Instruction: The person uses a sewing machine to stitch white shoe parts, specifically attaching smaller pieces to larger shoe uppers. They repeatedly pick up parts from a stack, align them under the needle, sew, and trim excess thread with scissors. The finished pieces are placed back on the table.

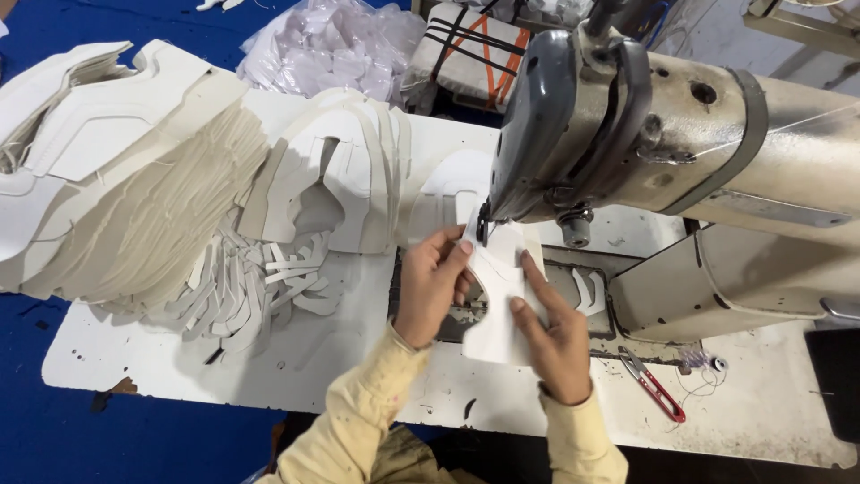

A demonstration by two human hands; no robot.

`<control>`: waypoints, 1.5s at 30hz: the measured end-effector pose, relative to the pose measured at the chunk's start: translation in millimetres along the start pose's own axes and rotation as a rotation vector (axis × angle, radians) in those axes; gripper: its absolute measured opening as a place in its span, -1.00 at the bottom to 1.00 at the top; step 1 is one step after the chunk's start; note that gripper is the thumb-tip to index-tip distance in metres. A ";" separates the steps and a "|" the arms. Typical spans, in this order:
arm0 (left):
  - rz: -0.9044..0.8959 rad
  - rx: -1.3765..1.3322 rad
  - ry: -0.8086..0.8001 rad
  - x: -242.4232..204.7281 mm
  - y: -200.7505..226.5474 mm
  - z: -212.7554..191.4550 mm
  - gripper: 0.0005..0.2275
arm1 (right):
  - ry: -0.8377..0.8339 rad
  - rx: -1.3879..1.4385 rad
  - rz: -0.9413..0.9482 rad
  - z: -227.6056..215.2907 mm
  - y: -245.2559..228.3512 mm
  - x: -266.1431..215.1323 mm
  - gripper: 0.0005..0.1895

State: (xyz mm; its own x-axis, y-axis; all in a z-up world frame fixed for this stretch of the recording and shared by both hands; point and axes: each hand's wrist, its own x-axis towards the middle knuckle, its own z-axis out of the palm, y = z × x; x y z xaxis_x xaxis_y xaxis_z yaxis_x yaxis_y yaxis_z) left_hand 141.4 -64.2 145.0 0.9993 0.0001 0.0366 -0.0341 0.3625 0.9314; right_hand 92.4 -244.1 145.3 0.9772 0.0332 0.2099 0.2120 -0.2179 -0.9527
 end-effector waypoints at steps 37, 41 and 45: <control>0.560 1.141 -0.094 45.6 47.4 -20.4 -0.85 | 0.325 -0.108 -0.177 39.9 15.3 29.2 -0.44; 0.611 1.173 -0.141 45.5 51.3 -24.1 -0.85 | 0.331 -0.019 -0.074 35.5 22.1 41.9 -0.44; 0.739 1.236 -0.025 26.8 76.2 -50.2 -0.79 | 0.181 0.442 -0.015 14.9 120.9 62.3 -0.68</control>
State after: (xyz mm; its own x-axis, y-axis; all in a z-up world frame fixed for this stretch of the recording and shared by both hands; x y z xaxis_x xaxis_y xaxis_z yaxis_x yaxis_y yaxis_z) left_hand 166.2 10.2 198.7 0.7481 -0.1934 0.6347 -0.5370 -0.7383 0.4080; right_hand 179.1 -253.8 39.9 0.9642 -0.1461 0.2214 0.2497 0.2184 -0.9434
